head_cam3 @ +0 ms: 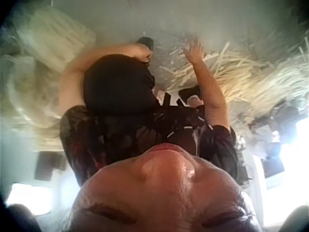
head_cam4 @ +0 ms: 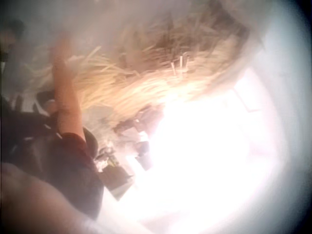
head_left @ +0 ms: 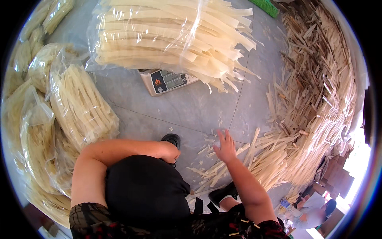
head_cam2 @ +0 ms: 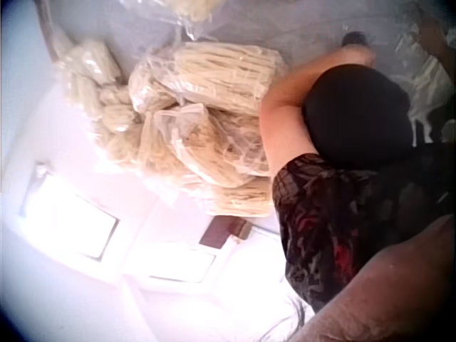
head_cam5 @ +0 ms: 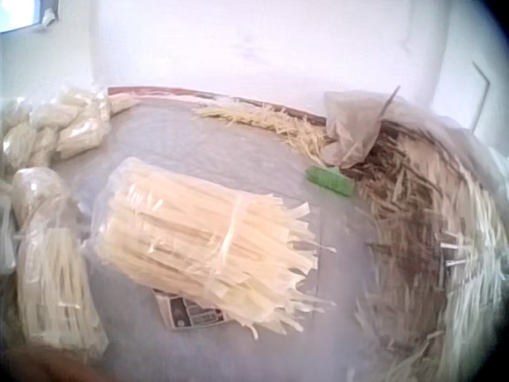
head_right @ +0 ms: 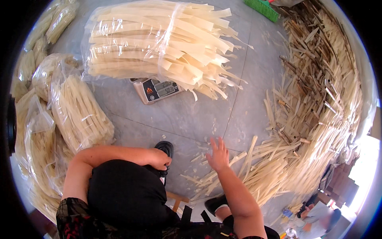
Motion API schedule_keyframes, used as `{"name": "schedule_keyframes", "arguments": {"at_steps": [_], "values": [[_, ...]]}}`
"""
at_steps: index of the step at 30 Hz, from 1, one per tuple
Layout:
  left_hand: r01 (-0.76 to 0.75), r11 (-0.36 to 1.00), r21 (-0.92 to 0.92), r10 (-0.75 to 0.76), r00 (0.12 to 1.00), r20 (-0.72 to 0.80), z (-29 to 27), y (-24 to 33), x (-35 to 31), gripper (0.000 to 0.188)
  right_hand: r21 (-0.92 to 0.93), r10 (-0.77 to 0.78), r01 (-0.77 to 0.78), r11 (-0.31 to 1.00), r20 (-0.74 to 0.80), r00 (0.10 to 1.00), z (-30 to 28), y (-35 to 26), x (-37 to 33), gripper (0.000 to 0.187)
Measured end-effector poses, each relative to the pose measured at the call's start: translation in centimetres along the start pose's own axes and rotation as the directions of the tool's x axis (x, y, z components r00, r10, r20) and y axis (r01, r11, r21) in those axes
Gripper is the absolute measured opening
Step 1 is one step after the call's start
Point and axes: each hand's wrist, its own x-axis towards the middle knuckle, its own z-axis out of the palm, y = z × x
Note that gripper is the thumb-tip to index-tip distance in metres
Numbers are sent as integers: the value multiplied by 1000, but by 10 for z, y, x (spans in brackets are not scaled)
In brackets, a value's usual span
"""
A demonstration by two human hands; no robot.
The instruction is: The person gathers bundles of long, flat dried noodles by hand, places them into plastic bags, and weighs the filled bags on a digital scale. They also handle wooden poles that hold more bundles of noodles.
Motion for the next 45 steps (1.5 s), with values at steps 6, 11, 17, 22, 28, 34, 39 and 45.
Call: {"name": "schedule_keyframes", "arguments": {"at_steps": [6, 11, 17, 22, 28, 34, 39, 45], "values": [[196, 979, -52, -203, 959, -199, -22, -1, -1, 20, -218, 233, -210, 953, 83, 969, 38, 93, -91, 79], [111, 992, -64, -124, 960, -250, -40, 8, -2, 21, -191, 226, -211, 959, 63, 972, 22, 124, -110, 66], [-55, 983, -174, -5, 944, -329, -84, 36, -15, 21, 342, 13, 121, 932, -365, 931, -6, 71, -40, 32], [-204, 970, -136, 27, 641, -767, -151, 75, -69, 16, 560, 167, 168, 811, -497, 851, -130, -17, 44, 31], [-91, 996, 24, 14, -103, -995, -237, 102, -141, 17, 342, 86, 202, 918, -666, 741, -189, -14, 132, 48], [584, 812, -11, -67, 74, -995, -302, 94, -132, 39, 446, 119, 237, 863, -636, 762, -156, -3, 100, 51], [700, 714, -8, -198, 190, -961, -349, 82, -119, 32, 709, 258, 90, 699, -367, 894, -83, 9, -3, 37], [543, 811, -218, -414, 269, -870, -372, 72, -129, 39, 850, 445, 45, 524, -319, 837, -17, 13, -105, 27]]}}
